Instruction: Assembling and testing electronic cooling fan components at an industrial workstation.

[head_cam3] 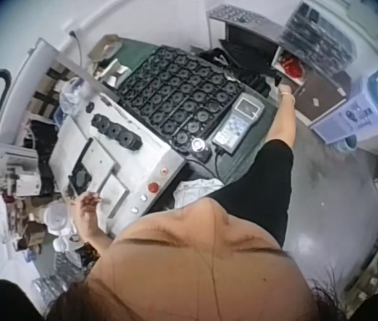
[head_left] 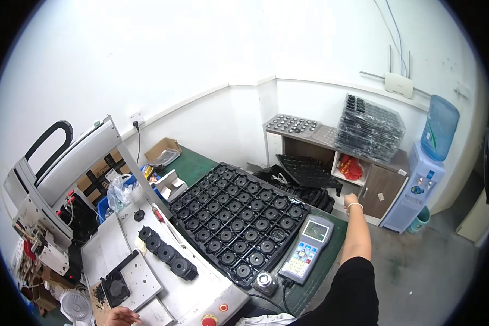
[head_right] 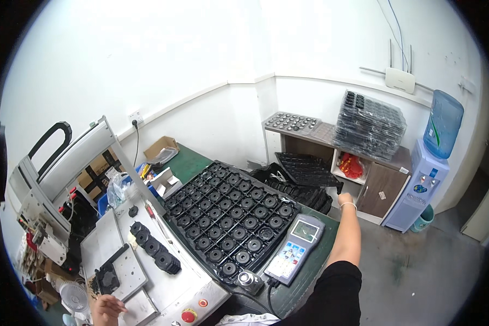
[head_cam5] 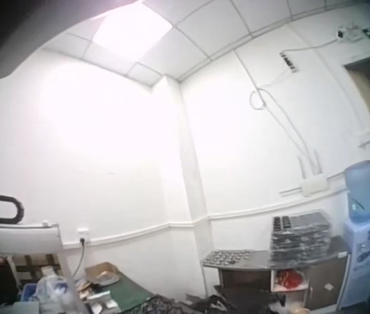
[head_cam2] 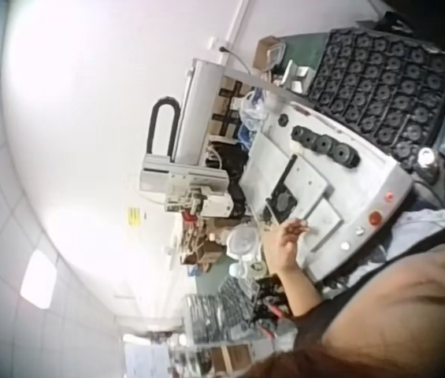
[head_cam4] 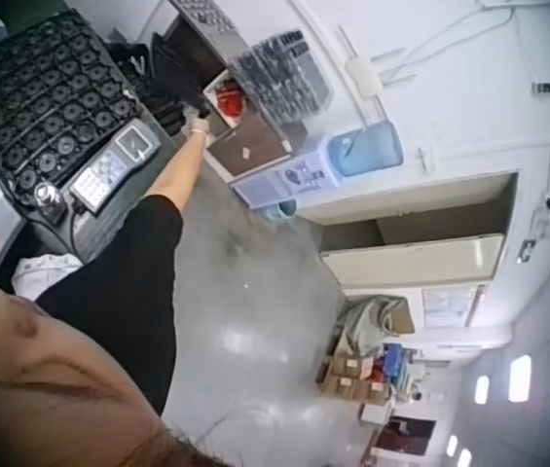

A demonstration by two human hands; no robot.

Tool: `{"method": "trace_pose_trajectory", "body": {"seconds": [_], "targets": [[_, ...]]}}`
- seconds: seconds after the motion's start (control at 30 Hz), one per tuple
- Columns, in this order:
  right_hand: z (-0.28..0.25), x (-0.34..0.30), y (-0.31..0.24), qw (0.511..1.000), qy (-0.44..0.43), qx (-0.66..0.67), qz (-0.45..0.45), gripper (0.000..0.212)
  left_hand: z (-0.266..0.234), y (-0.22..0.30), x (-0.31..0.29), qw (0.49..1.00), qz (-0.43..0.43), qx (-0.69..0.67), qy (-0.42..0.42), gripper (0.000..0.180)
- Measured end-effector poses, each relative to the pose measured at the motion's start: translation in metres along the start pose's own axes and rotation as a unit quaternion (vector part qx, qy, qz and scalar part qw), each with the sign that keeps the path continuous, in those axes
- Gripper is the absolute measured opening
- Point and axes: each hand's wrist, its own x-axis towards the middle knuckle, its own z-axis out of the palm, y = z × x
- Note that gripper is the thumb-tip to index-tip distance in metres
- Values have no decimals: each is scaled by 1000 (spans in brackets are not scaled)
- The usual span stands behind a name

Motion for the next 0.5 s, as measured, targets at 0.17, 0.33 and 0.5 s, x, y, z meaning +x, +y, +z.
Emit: {"method": "trace_pose_trajectory", "body": {"seconds": [0.17,0.33,0.5], "targets": [[-18,-40,33,985,-172,-23,17,28,9,7,-1,1000,-10,23,2,71],[-57,-85,77,973,-203,24,108,18,13,8,-2,999,-25,21,-19,73],[-105,-134,183,975,-71,174,119,16,15,9,-3,998,-17,6,-57,71]]}}
